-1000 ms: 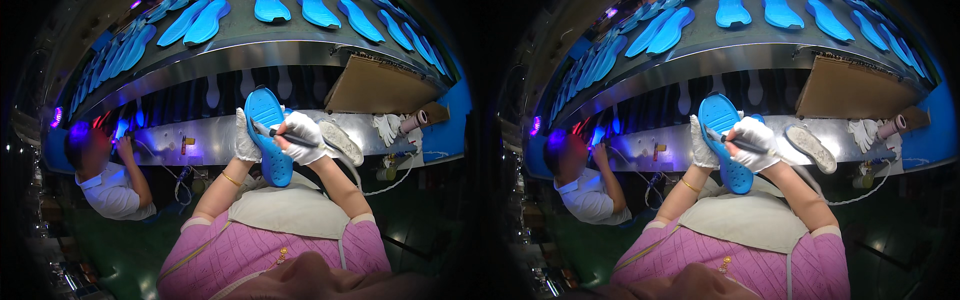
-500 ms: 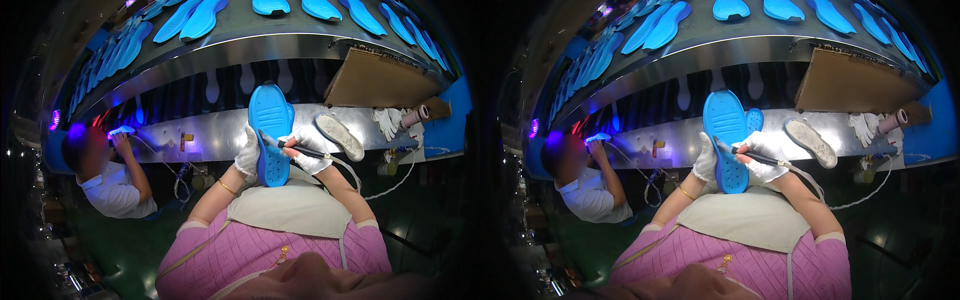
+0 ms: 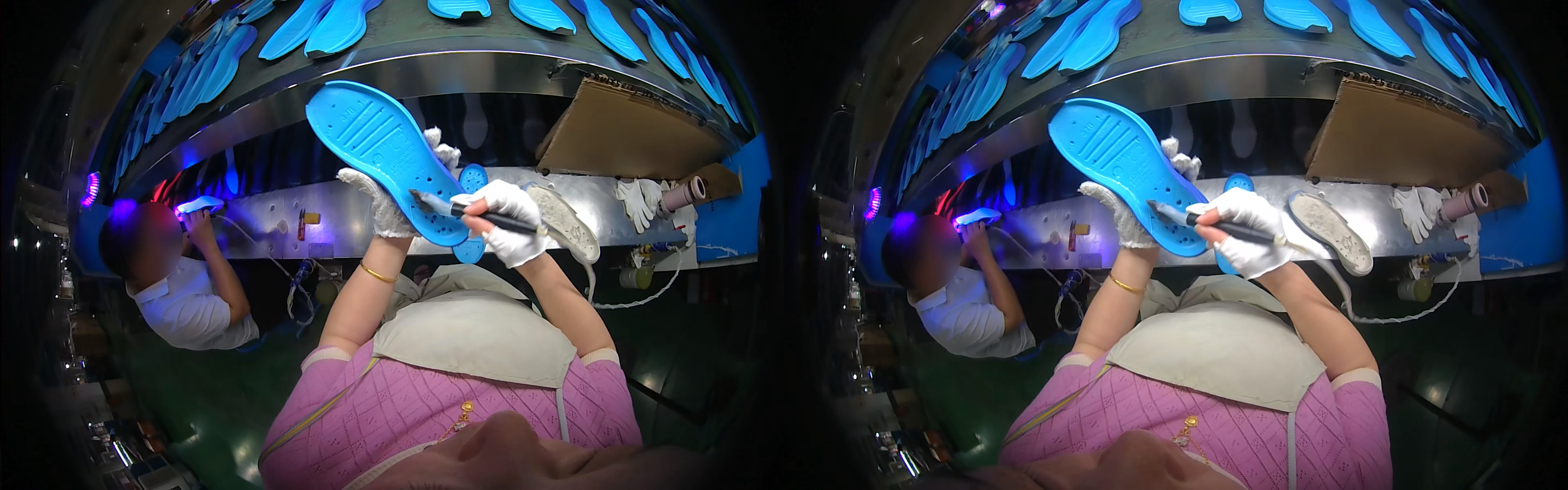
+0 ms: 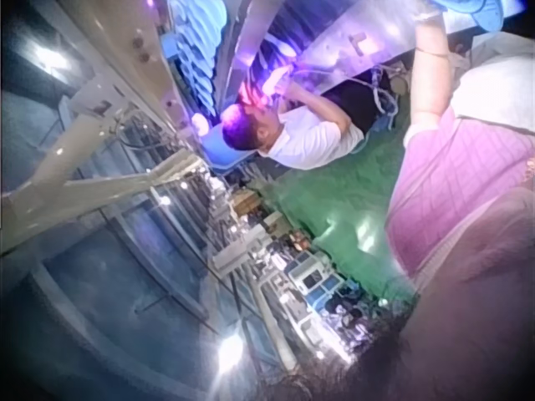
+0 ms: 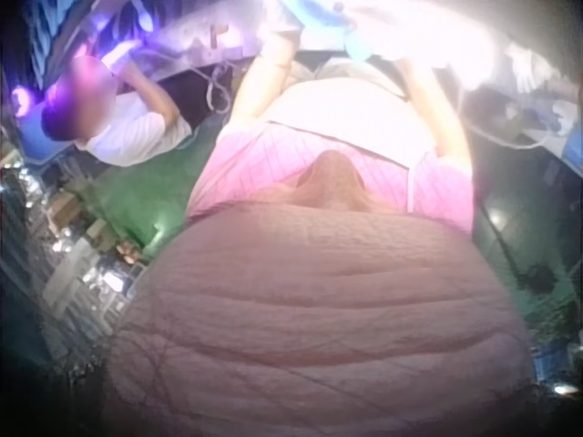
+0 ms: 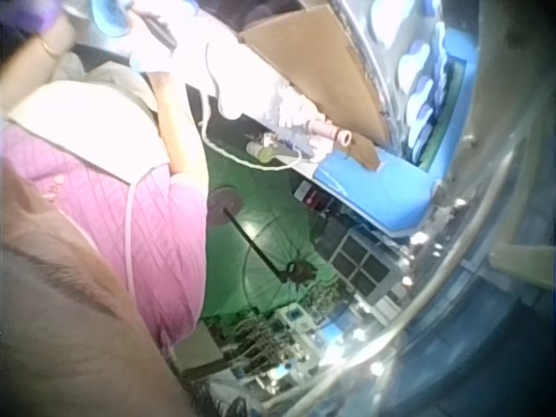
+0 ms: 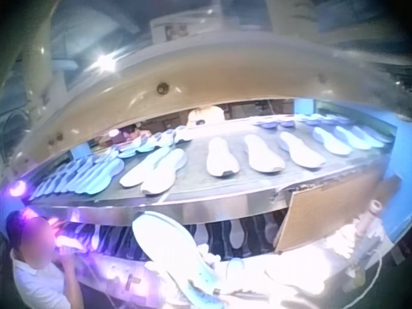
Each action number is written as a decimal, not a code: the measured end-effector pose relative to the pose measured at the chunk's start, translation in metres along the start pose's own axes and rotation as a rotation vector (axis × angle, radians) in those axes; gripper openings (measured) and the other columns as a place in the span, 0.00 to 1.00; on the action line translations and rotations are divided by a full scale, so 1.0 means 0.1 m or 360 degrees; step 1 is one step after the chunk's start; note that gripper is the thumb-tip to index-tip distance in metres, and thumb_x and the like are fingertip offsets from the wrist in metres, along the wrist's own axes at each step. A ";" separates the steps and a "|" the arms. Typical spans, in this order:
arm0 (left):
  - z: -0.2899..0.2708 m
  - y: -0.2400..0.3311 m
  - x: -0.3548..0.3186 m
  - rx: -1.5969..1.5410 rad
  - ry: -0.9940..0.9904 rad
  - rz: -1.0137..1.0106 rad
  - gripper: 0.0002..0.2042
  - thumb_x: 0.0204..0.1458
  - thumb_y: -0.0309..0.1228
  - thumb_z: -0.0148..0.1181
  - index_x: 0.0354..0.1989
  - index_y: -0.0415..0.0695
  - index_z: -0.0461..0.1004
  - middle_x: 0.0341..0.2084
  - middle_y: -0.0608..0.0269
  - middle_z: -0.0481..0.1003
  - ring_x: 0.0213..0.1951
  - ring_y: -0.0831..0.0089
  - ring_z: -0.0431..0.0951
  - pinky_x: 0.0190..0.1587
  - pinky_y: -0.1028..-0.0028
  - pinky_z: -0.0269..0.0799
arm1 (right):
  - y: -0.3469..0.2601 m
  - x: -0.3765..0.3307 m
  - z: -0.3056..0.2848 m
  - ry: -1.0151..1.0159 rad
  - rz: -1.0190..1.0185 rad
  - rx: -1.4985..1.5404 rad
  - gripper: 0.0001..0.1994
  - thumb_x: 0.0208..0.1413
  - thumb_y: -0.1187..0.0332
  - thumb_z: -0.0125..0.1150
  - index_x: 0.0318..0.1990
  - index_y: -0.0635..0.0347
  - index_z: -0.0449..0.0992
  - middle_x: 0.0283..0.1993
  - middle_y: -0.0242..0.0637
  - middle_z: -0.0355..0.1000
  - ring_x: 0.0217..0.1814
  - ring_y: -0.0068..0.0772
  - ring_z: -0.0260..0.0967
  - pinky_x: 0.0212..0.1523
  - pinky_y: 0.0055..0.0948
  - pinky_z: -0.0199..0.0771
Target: The person applies glue to shoe soles by picking them from a conveyor, coating their surfaces and edges using a brush tool, and placing them back onto the conveyor belt.
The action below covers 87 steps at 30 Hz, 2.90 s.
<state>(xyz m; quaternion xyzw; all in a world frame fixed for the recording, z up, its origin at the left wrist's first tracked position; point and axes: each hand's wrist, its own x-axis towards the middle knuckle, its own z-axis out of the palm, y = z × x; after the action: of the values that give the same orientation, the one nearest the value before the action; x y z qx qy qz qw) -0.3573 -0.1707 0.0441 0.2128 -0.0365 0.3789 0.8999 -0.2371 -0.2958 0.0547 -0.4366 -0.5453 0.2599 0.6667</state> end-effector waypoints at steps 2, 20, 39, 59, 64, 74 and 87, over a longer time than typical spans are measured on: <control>-0.07 0.10 0.07 -0.0061 -0.0279 0.0105 0.62 0.27 0.81 0.41 0.62 0.33 0.56 0.51 0.47 0.70 0.50 0.54 0.73 0.60 0.55 0.64 | -0.08 -0.02 0.07 -0.0252 0.0010 -0.0071 0.05 0.48 0.80 0.64 0.31 0.60 0.75 0.36 0.39 0.73 0.27 0.21 0.71 0.31 0.19 0.72; 0.01 0.46 0.26 0.0768 -0.0516 -0.0202 0.59 0.28 0.76 0.51 0.60 0.33 0.58 0.53 0.45 0.68 0.51 0.55 0.74 0.51 0.60 0.76 | 0.04 0.12 -0.06 -0.0219 0.0193 0.0154 0.06 0.42 0.82 0.64 0.28 0.61 0.74 0.34 0.40 0.74 0.38 0.32 0.74 0.41 0.30 0.75; 0.03 0.43 0.52 0.1684 0.0263 -0.0877 0.41 0.47 0.69 0.47 0.59 0.45 0.66 0.41 0.53 0.75 0.37 0.70 0.77 0.40 0.72 0.77 | 0.02 0.24 -0.11 -0.0437 0.0457 0.0228 0.05 0.45 0.81 0.61 0.27 0.61 0.74 0.27 0.35 0.70 0.33 0.25 0.71 0.36 0.24 0.72; -0.17 0.93 0.02 0.0579 0.0222 -0.0304 0.36 0.54 0.62 0.43 0.58 0.41 0.66 0.52 0.54 0.71 0.54 0.58 0.71 0.60 0.52 0.62 | -0.22 0.31 -0.48 -0.0216 0.0355 0.0337 0.08 0.49 0.80 0.63 0.35 0.61 0.71 0.43 0.47 0.75 0.39 0.28 0.76 0.42 0.26 0.77; -0.54 0.52 -0.31 -0.0148 0.0204 -0.0653 0.34 0.58 0.55 0.43 0.59 0.34 0.62 0.50 0.45 0.71 0.50 0.53 0.74 0.56 0.52 0.70 | 0.05 0.11 -0.24 0.0017 0.0475 0.0006 0.10 0.48 0.81 0.66 0.35 0.61 0.71 0.35 0.39 0.75 0.34 0.25 0.75 0.38 0.24 0.77; -0.13 -0.25 -0.28 0.0091 0.0348 -0.0384 0.40 0.53 0.63 0.45 0.64 0.42 0.53 0.55 0.50 0.65 0.55 0.58 0.69 0.58 0.61 0.69 | -0.04 0.23 -0.06 -0.0155 0.0078 -0.0174 0.11 0.48 0.80 0.64 0.36 0.60 0.68 0.33 0.35 0.71 0.31 0.22 0.73 0.34 0.21 0.74; -0.19 -0.06 -0.12 -0.0071 0.0183 -0.0364 0.47 0.49 0.72 0.35 0.60 0.38 0.60 0.52 0.49 0.69 0.54 0.54 0.70 0.60 0.55 0.64 | 0.01 0.03 0.00 -0.0067 -0.0173 -0.0504 0.11 0.44 0.79 0.67 0.36 0.60 0.73 0.32 0.36 0.72 0.34 0.30 0.72 0.38 0.26 0.72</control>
<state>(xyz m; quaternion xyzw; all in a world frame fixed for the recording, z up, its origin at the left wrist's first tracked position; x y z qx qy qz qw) -0.3633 -0.1747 0.0219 0.1734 0.0312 0.2846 0.9423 -0.2365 -0.2926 0.0556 -0.5005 -0.6162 0.1432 0.5910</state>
